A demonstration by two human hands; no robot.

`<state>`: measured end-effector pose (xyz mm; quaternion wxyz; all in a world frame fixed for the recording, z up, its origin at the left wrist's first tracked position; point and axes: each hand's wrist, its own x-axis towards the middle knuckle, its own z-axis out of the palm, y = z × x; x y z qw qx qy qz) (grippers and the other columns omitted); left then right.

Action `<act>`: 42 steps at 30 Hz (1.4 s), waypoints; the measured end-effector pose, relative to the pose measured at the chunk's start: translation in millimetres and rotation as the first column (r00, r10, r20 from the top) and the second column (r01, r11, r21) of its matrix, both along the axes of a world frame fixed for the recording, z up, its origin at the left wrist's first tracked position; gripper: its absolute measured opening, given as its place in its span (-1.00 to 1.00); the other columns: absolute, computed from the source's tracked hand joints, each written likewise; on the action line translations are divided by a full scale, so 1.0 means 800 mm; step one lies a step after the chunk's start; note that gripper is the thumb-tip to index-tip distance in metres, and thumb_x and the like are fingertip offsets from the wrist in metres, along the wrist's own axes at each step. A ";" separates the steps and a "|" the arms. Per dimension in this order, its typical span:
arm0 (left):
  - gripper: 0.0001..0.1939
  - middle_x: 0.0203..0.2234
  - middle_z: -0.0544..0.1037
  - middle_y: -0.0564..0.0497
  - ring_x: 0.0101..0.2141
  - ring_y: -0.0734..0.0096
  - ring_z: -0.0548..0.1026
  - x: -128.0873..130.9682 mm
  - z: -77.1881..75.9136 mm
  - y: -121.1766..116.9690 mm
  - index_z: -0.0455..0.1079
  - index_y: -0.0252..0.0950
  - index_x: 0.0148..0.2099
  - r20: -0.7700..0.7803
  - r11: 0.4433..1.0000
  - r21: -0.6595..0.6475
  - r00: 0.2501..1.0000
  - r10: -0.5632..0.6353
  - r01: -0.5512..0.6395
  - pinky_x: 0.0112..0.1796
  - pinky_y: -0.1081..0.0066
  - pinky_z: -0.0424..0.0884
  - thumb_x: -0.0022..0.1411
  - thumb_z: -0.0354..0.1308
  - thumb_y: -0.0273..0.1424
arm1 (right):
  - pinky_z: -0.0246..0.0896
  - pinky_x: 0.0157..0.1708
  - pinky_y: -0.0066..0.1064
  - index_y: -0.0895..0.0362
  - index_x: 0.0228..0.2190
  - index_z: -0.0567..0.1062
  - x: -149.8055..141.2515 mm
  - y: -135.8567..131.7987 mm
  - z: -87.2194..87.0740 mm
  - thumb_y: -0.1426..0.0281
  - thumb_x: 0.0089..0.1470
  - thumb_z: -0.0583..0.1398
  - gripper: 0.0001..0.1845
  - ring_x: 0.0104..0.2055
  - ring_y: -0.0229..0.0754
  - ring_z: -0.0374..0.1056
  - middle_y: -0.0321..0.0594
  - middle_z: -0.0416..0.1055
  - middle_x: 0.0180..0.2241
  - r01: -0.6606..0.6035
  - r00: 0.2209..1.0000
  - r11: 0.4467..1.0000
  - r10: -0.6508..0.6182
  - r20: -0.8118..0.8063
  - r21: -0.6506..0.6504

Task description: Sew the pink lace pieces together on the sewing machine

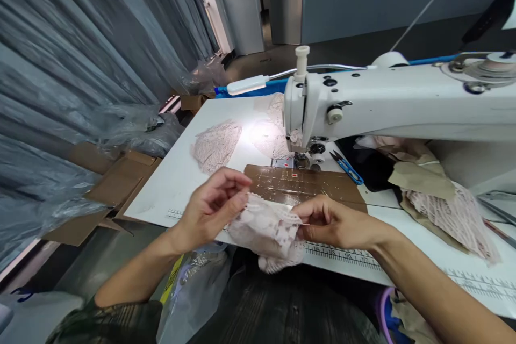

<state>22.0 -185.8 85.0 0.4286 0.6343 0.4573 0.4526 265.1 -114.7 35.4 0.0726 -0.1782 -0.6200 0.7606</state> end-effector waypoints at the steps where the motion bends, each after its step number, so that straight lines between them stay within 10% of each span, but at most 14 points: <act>1: -0.82 -0.32 0.43 0.02 -0.44 0.61 0.34 -0.003 0.003 -0.001 0.35 -0.26 -0.04 0.010 1.000 0.000 1.000 0.016 -0.016 -0.48 0.60 0.28 0.33 0.15 -0.34 | 0.30 -0.12 -0.38 0.22 -0.19 0.59 0.003 0.003 -0.001 0.24 0.17 0.25 -0.69 -0.20 -0.18 0.44 -0.13 0.54 -0.25 -0.033 0.999 0.999 0.033 -0.006 -0.034; 8: -0.78 -0.70 0.15 0.24 -0.70 0.67 0.00 -0.024 -0.014 0.032 0.34 -0.28 -0.08 -0.085 0.991 -0.119 0.995 0.052 -0.062 -0.68 0.60 -0.09 0.31 0.16 -0.27 | 0.33 -0.38 -0.46 0.23 -0.31 0.52 0.008 0.031 -0.019 0.10 0.07 0.29 -0.59 -0.43 -0.29 0.41 -0.20 0.50 -0.41 0.042 0.992 0.996 -0.032 0.121 -0.084; 12: -0.76 -0.59 0.38 0.11 -0.62 0.57 0.26 -0.035 -0.037 0.075 0.40 -0.30 -0.11 -0.318 0.993 0.017 0.941 0.119 -0.120 -0.62 0.57 0.14 0.31 0.14 -0.23 | 0.20 -0.54 -0.47 0.17 -0.40 0.47 0.008 0.054 -0.024 -0.07 0.01 0.25 -0.49 -0.53 -0.30 0.33 -0.21 0.48 -0.47 0.269 0.896 0.952 -0.304 0.324 0.149; 15: -0.77 -0.37 0.52 -0.03 -0.41 0.40 0.44 -0.043 -0.054 0.114 0.43 -0.30 -0.12 -0.607 0.969 0.246 0.774 0.182 -0.035 -0.48 0.48 0.31 0.33 0.06 -0.27 | 0.02 -0.58 -0.44 0.12 -0.45 0.53 0.004 0.070 -0.024 -0.07 0.05 0.21 -0.52 -0.55 -0.27 0.25 -0.27 0.38 -0.59 0.299 0.682 0.709 -0.627 0.376 0.639; 18: -0.75 -0.35 0.49 -0.08 -0.45 0.38 0.39 -0.043 -0.069 0.150 0.43 -0.34 -0.09 -0.815 0.931 0.335 0.541 0.209 0.146 -0.46 0.41 0.28 0.35 -0.03 -0.36 | -0.09 -0.57 -0.41 0.08 -0.40 0.59 0.000 0.076 -0.025 -0.03 0.07 0.20 -0.57 -0.61 -0.27 0.15 -0.33 0.25 -0.69 0.209 0.589 0.528 -0.739 0.325 0.823; 21: -0.72 -0.22 0.48 -0.17 -0.41 0.33 0.38 -0.031 -0.081 0.180 0.41 -0.37 -0.05 -0.852 0.882 0.384 0.473 0.224 0.272 -0.42 0.35 0.31 0.37 -0.07 -0.39 | -0.08 -0.55 -0.41 0.08 -0.35 0.60 -0.001 0.075 -0.028 0.03 0.10 0.17 -0.61 -0.62 -0.28 0.12 -0.35 0.22 -0.71 0.233 0.610 0.528 -0.733 0.300 0.817; 27: -0.68 -0.29 0.48 -0.11 -0.25 0.27 0.45 0.004 -0.102 0.238 0.42 -0.34 -0.12 -0.806 0.848 0.268 0.589 -0.064 0.458 -0.19 0.23 0.43 0.42 -0.13 -0.33 | -0.09 -0.54 -0.41 0.10 -0.36 0.58 -0.001 0.072 -0.038 0.12 0.13 0.14 -0.66 -0.61 -0.29 0.09 -0.36 0.23 -0.68 0.290 0.579 0.498 -0.771 0.265 0.817; 32: -0.70 -0.21 0.51 -0.12 -0.13 0.23 0.45 0.005 -0.109 0.261 0.43 -0.30 -0.07 -0.749 0.812 0.355 0.660 -0.049 0.463 -0.11 0.15 0.45 0.39 -0.13 -0.39 | -0.15 -0.54 -0.41 0.14 -0.49 0.53 0.000 0.069 -0.041 0.09 0.20 0.05 -0.54 -0.60 -0.30 0.05 -0.33 0.22 -0.67 0.268 0.551 0.445 -0.798 0.243 0.855; 36: -0.74 -0.25 0.54 -0.16 -0.23 0.24 0.49 -0.004 -0.111 0.242 0.43 -0.33 -0.12 -0.695 0.767 0.521 0.708 0.126 0.375 -0.24 0.16 0.48 0.35 -0.09 -0.45 | -0.04 -0.50 -0.43 0.15 -0.25 0.56 0.009 0.069 -0.032 0.01 0.08 0.18 -0.54 -0.52 -0.25 0.21 -0.31 0.34 -0.58 0.251 0.644 0.524 -0.718 0.263 0.814; 39: -0.76 -0.33 0.57 -0.09 -0.34 0.36 0.51 -0.007 -0.112 0.206 0.44 -0.30 -0.22 -0.703 0.700 0.503 0.711 -0.010 0.507 -0.35 0.30 0.49 0.34 -0.06 -0.40 | 0.06 -0.45 -0.42 0.15 -0.19 0.55 0.012 0.071 -0.027 0.10 0.02 0.26 -0.57 -0.44 -0.20 0.31 -0.27 0.44 -0.48 0.230 0.700 0.595 -0.650 0.294 0.770; 42: -0.55 0.03 0.49 -0.20 -0.01 0.15 0.47 -0.007 -0.110 0.166 0.37 -0.31 0.08 -0.802 0.674 0.371 0.586 -0.114 0.639 -0.03 0.08 0.44 0.28 0.10 -0.12 | 0.11 -0.44 -0.42 0.15 -0.27 0.55 0.010 0.072 -0.028 0.17 0.04 0.23 -0.69 -0.40 -0.18 0.34 -0.23 0.48 -0.43 0.299 0.678 0.616 -0.674 0.291 0.729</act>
